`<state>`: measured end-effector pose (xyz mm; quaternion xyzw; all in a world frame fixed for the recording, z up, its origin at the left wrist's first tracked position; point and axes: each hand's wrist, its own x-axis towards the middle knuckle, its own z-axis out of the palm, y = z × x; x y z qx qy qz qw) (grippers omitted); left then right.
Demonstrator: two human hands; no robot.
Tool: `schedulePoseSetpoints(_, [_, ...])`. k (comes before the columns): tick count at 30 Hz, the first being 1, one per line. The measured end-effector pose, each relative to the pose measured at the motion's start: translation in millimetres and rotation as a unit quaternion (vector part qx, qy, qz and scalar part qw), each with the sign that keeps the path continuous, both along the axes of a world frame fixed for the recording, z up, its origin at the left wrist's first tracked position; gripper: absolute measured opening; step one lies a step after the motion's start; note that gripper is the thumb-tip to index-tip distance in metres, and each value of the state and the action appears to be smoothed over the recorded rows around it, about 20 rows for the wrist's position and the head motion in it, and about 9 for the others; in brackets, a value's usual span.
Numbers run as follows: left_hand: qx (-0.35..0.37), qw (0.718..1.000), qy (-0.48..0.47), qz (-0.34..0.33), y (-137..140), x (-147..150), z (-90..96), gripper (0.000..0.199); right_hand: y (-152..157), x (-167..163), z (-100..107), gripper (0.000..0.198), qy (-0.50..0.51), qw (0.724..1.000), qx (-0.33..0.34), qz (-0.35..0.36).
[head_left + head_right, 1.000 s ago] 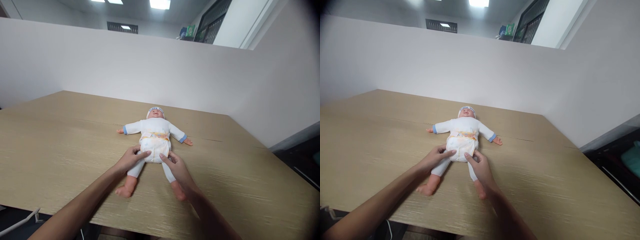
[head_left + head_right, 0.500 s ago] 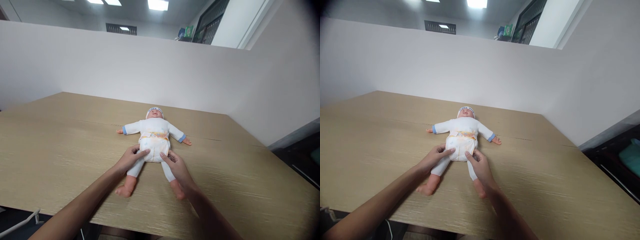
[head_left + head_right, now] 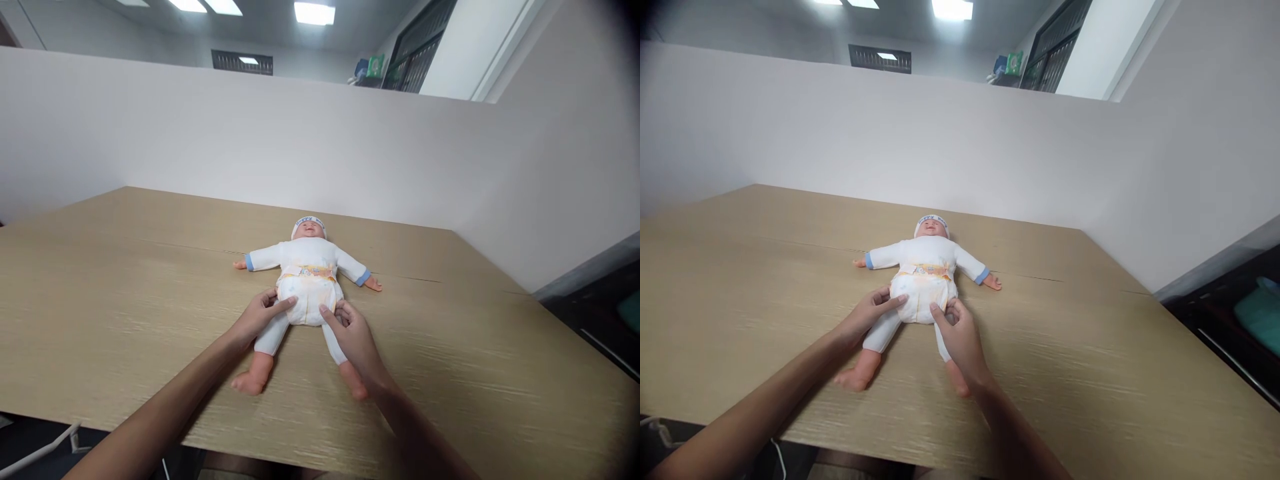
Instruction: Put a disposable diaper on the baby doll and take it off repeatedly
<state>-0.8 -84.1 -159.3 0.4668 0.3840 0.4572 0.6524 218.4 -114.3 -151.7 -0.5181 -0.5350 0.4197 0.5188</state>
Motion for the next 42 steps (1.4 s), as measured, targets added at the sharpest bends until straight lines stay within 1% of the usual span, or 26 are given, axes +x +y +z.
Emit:
schedulePoseSetpoints(3, [0.046, 0.999, 0.030, 0.004, 2, -2, -5.9, 0.050, -4, 3, 1, 0.046, -0.093, 0.995, 0.020, -0.023])
schedulePoseSetpoints(5, [0.087, 0.994, 0.061, 0.022, 3, -3, -8.8, 0.048, -6, 7, 3, 0.041, -0.167, 0.984, 0.032, -0.047])
schedulePoseSetpoints(7, [0.129, 0.984, 0.109, 0.049, 3, -4, -9.2, 0.046, -7, 10, 5, 0.032, -0.232, 0.969, 0.060, -0.065])
schedulePoseSetpoints(9, [0.161, 0.966, 0.183, 0.082, 0, -4, -7.6, 0.044, -6, 13, 5, 0.027, -0.273, 0.956, 0.083, -0.067])
schedulePoseSetpoints(12, [0.186, 0.931, 0.288, 0.126, -7, -8, -4.3, 0.042, -7, 17, 6, 0.025, -0.291, 0.953, 0.077, -0.043])
schedulePoseSetpoints(14, [0.201, 0.916, 0.318, 0.139, -12, -13, -4.0, 0.041, -10, 21, 7, 0.027, -0.290, 0.955, 0.064, -0.023])
schedulePoseSetpoints(17, [0.211, 0.908, 0.331, 0.143, -20, -26, -7.3, 0.042, -20, 35, 7, 0.030, -0.290, 0.955, 0.064, -0.009])
schedulePoseSetpoints(20, [0.217, 0.904, 0.334, 0.156, -25, -39, -13.1, 0.049, -29, 52, 6, 0.033, -0.298, 0.950, 0.089, -0.040])
schedulePoseSetpoints(23, [0.263, 0.894, 0.332, 0.144, -22, -44, -18.9, 0.061, -31, 58, 3, 0.049, -0.307, 0.941, 0.124, -0.066])
schedulePoseSetpoints(25, [0.297, 0.883, 0.340, 0.130, -17, -43, -22.0, 0.066, -29, 53, 1, 0.055, -0.312, 0.937, 0.152, -0.051])
schedulePoseSetpoints(26, [0.313, 0.876, 0.348, 0.119, -14, -41, -23.0, 0.065, -26, 50, 1, 0.054, -0.311, 0.935, 0.168, -0.036])
schedulePoseSetpoints(28, [0.348, 0.855, 0.369, 0.107, -5, -39, -23.7, 0.056, -19, 44, -1, 0.044, -0.299, 0.934, 0.194, -0.010])
schedulePoseSetpoints(30, [0.377, 0.834, 0.386, 0.113, 4, -40, -22.7, 0.043, -6, 46, -3, 0.031, -0.275, 0.938, 0.211, -0.008])
schedulePoseSetpoints(31, [0.386, 0.825, 0.393, 0.125, 9, -42, -21.8, 0.040, 3, 49, -3, 0.029, -0.266, 0.939, 0.216, -0.018])
schedulePoseSetpoints(33, [0.397, 0.806, 0.411, 0.156, 21, -47, -19.8, 0.042, 22, 61, -5, 0.034, -0.268, 0.935, 0.229, -0.050])
schedulePoseSetpoints(34, [0.398, 0.797, 0.421, 0.170, 27, -50, -18.9, 0.044, 33, 67, -6, 0.036, -0.280, 0.928, 0.235, -0.066])
schedulePoseSetpoints(36, [0.391, 0.779, 0.446, 0.201, 42, -53, -17.9, 0.045, 55, 79, -7, 0.033, -0.318, 0.910, 0.246, -0.099])
schedulePoseSetpoints(39, [0.375, 0.754, 0.483, 0.242, 66, -54, -18.1, 0.038, 85, 88, -11, 0.028, -0.376, 0.880, 0.257, -0.132])
schedulePoseSetpoints(42, [0.380, 0.732, 0.504, 0.256, 93, -52, -19.4, 0.035, 109, 90, -17, 0.043, -0.425, 0.856, 0.262, -0.137])
